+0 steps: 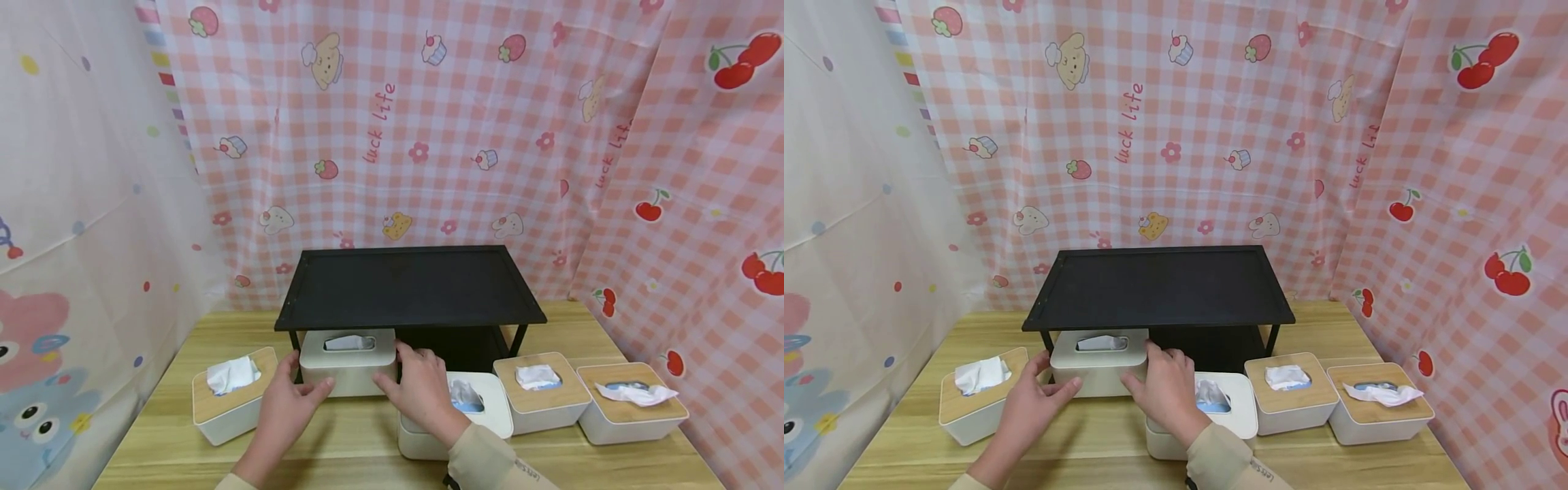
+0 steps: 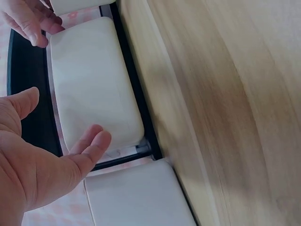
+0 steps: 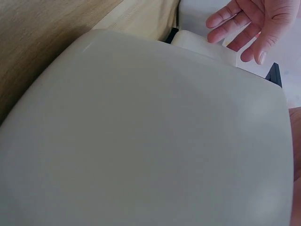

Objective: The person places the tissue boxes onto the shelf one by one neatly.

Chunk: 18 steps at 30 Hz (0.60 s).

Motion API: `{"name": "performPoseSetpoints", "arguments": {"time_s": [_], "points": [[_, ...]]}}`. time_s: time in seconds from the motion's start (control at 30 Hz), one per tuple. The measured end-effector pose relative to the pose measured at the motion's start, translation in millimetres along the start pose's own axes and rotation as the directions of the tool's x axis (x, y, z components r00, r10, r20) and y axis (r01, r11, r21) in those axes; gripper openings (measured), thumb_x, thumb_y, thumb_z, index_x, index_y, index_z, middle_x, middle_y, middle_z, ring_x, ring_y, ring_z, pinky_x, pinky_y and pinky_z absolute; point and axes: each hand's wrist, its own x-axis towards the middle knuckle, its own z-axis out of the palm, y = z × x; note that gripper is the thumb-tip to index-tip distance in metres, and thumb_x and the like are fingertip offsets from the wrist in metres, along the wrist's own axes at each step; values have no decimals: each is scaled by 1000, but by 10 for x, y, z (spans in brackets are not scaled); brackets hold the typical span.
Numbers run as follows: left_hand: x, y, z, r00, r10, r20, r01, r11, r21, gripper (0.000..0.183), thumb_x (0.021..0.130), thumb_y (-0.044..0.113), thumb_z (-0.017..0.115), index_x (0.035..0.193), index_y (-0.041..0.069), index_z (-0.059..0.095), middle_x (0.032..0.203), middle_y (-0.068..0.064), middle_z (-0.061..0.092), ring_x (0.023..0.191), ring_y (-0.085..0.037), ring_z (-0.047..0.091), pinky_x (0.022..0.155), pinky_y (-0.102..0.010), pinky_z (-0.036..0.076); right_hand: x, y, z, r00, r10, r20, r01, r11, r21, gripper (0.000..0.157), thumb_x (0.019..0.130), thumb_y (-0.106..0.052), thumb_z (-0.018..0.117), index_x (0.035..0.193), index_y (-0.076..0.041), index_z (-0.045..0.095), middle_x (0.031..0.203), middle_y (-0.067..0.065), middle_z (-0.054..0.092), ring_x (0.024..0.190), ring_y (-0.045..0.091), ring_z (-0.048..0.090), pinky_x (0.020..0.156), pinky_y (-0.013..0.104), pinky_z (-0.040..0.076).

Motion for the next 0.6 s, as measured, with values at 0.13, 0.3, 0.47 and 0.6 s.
{"name": "performPoseSetpoints", "arguments": {"time_s": [0.13,0.3,0.47,0.6], "points": [[15,12,3,1000,-10,4,10,1000,4,95,85,44,75,155,4,23,158,-22,34,111,-31,68,77,-37,59,8,-3,-3,1000,-4,16,3,1000,16,66,87,-49,71,138,-10,56,128,6,68,119,36,54,106,57,35],[46,16,3,1000,-10,7,10,1000,17,95,86,47,73,155,5,23,157,-22,35,114,-34,66,80,-39,59,24,-27,-8,999,-14,42,12,999,31,66,88,-48,69,140,-9,55,131,10,66,122,37,53,108,57,34],[70,34,4,1000,-3,6,3,1000,18,94,87,48,72,155,5,24,157,-22,35,117,-36,64,84,-42,59,56,-33,-7,999,-30,29,29,999,15,66,87,-47,70,138,-8,56,128,12,67,120,39,54,107,57,36],[81,40,4,1000,2,4,-2,1000,15,93,87,47,72,155,6,25,157,-21,35,118,-37,63,84,-42,58,90,-22,5,999,-36,18,36,999,14,66,86,-47,72,137,-8,57,125,13,68,117,40,55,106,56,37]]}}
